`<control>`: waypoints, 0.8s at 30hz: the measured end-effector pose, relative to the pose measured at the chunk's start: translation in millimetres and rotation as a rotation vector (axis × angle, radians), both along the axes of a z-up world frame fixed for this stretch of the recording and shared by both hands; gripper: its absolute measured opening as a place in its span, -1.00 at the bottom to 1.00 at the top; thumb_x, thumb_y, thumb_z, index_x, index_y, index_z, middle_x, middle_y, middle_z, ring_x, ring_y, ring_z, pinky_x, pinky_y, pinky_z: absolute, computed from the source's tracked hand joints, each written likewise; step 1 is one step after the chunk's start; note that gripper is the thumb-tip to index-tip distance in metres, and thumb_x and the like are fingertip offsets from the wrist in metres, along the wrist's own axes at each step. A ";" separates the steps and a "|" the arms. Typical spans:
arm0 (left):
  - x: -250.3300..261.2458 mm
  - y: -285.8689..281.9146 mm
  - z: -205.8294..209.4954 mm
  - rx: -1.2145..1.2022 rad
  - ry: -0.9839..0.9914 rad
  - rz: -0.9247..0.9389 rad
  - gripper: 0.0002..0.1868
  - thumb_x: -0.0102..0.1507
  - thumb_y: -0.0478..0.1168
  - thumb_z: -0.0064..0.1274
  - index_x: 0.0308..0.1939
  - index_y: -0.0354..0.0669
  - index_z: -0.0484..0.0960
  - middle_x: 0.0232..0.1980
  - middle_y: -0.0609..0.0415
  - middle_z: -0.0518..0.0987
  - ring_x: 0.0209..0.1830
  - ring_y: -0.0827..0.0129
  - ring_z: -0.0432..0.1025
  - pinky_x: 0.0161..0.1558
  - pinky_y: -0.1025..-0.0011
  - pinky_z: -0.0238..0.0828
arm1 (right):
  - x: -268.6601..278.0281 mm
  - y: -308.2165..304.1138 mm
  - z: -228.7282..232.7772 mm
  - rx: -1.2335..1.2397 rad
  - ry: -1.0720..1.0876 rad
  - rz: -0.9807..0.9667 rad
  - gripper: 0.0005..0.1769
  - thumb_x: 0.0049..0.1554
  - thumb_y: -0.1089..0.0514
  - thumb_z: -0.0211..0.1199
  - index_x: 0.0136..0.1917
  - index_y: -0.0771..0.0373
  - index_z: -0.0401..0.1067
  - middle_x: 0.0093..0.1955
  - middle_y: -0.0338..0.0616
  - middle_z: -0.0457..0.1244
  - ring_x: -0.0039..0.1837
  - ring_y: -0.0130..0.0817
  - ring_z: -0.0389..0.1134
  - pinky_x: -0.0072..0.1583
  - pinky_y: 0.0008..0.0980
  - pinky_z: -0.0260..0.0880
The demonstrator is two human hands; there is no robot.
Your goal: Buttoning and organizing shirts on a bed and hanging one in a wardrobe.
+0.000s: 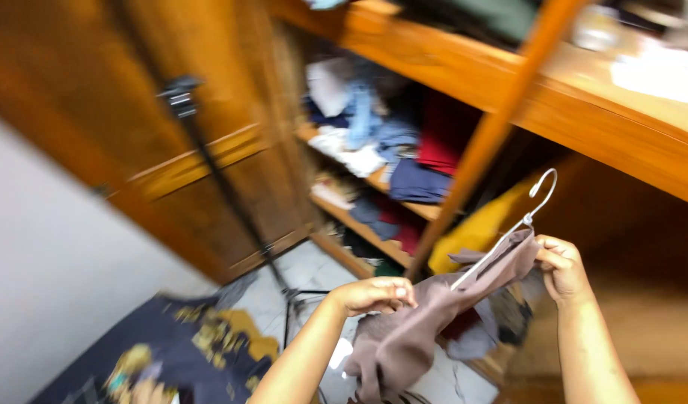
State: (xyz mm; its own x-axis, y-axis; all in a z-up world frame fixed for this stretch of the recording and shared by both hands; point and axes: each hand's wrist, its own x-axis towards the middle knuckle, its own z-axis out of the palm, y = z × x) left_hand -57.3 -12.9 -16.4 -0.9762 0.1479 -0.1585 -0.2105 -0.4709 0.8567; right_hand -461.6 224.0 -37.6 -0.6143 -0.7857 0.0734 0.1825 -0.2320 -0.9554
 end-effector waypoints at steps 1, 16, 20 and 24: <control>-16.1 -1.2 -17.1 0.002 -0.003 -0.057 -0.55 0.48 0.02 0.03 0.25 -0.26 0.44 0.17 0.21 0.57 0.04 0.66 0.41 -0.02 0.65 0.33 | -2.9 22.7 0.2 0.002 -0.003 -0.057 -0.93 0.15 0.34 0.22 -0.14 0.42 0.48 -0.21 -0.29 0.29 -0.28 -0.63 0.08 -0.20 -0.57 -0.02; -203.7 55.2 -51.8 0.151 -0.255 0.442 -0.36 0.44 0.23 -0.29 0.27 -0.19 0.55 0.24 -0.06 0.60 0.22 0.22 0.46 0.27 0.28 0.35 | 44.9 197.4 42.9 0.345 0.205 -1.017 -0.66 0.15 0.16 0.44 -0.37 0.26 0.40 -0.40 -0.42 0.19 -0.36 -0.59 0.09 -0.27 -0.46 0.07; -210.6 42.8 -77.3 -0.553 0.218 0.640 -0.48 0.46 0.10 -0.18 0.29 -0.20 0.54 0.26 -0.19 0.56 0.22 0.14 0.44 0.33 0.22 0.27 | 35.8 201.8 23.7 0.673 0.572 -1.245 -0.47 0.26 -0.02 0.49 -0.31 0.42 0.41 -0.42 -0.11 0.11 -0.31 -0.39 0.03 -0.23 -0.22 0.07; -182.6 55.7 -37.4 -1.016 0.598 0.664 -0.48 0.39 -0.06 -0.01 0.37 -0.21 0.41 0.58 -0.23 0.25 0.59 0.02 0.17 0.51 0.14 0.04 | 25.4 171.2 40.5 0.684 0.853 -1.285 -0.60 0.22 -0.03 0.45 -0.20 0.36 0.49 -0.34 -0.05 0.23 -0.30 -0.26 0.19 -0.13 -0.19 0.20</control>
State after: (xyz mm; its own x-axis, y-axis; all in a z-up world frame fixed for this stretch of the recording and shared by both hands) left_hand -239.8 42.8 -53.8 -0.7743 -0.3027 0.5558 0.3318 0.5537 0.7638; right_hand -436.2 395.2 2.9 -0.8037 0.1299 0.5806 -0.3669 0.6600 -0.6555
